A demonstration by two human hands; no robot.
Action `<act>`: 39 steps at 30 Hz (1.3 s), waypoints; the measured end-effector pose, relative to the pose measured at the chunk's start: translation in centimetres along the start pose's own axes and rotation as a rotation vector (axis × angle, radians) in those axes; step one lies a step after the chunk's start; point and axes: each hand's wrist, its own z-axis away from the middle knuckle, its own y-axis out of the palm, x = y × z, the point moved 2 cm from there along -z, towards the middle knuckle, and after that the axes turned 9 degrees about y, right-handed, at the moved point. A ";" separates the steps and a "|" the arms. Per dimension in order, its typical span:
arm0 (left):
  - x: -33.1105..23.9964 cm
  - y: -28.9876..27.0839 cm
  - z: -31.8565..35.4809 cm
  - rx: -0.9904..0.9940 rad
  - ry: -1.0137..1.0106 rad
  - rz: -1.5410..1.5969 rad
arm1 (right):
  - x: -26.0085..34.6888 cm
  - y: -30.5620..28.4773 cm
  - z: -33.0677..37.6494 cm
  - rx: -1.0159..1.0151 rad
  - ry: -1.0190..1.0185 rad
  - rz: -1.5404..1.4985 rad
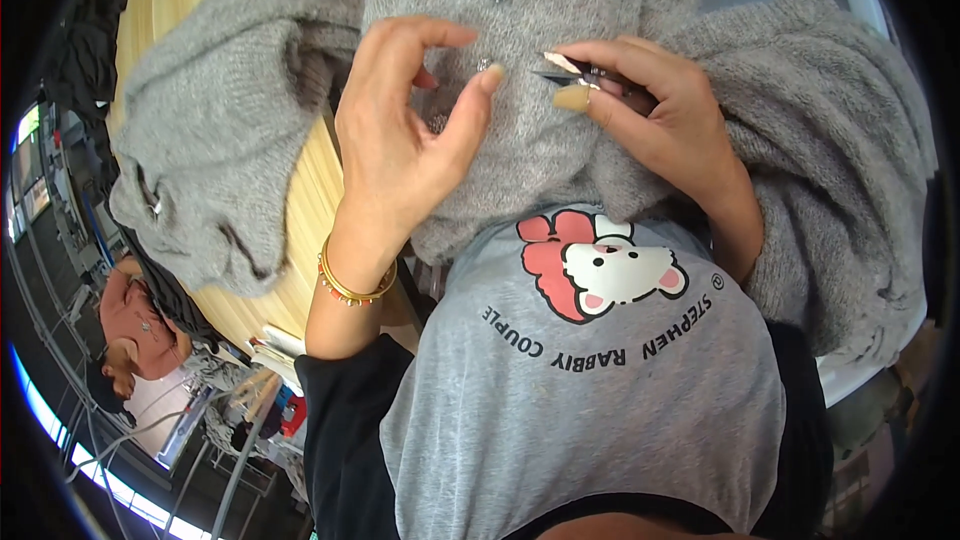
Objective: Trimming loose threads from a grey garment using thread nippers.
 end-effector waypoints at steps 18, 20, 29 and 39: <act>2.3 3.2 -2.5 -0.010 -0.118 -0.091 | -0.7 -0.7 -0.1 -0.024 -0.012 -0.013; 2.3 3.2 -2.3 -0.026 -0.096 -0.099 | -0.7 -0.7 -0.1 -0.016 -0.005 -0.022; 2.6 2.9 -2.4 -0.032 -0.146 -0.123 | -0.8 -0.8 -0.2 0.001 0.030 -0.034; 3.9 2.7 -1.9 -0.029 -0.059 -0.165 | -0.7 -0.9 -0.2 0.015 0.072 -0.046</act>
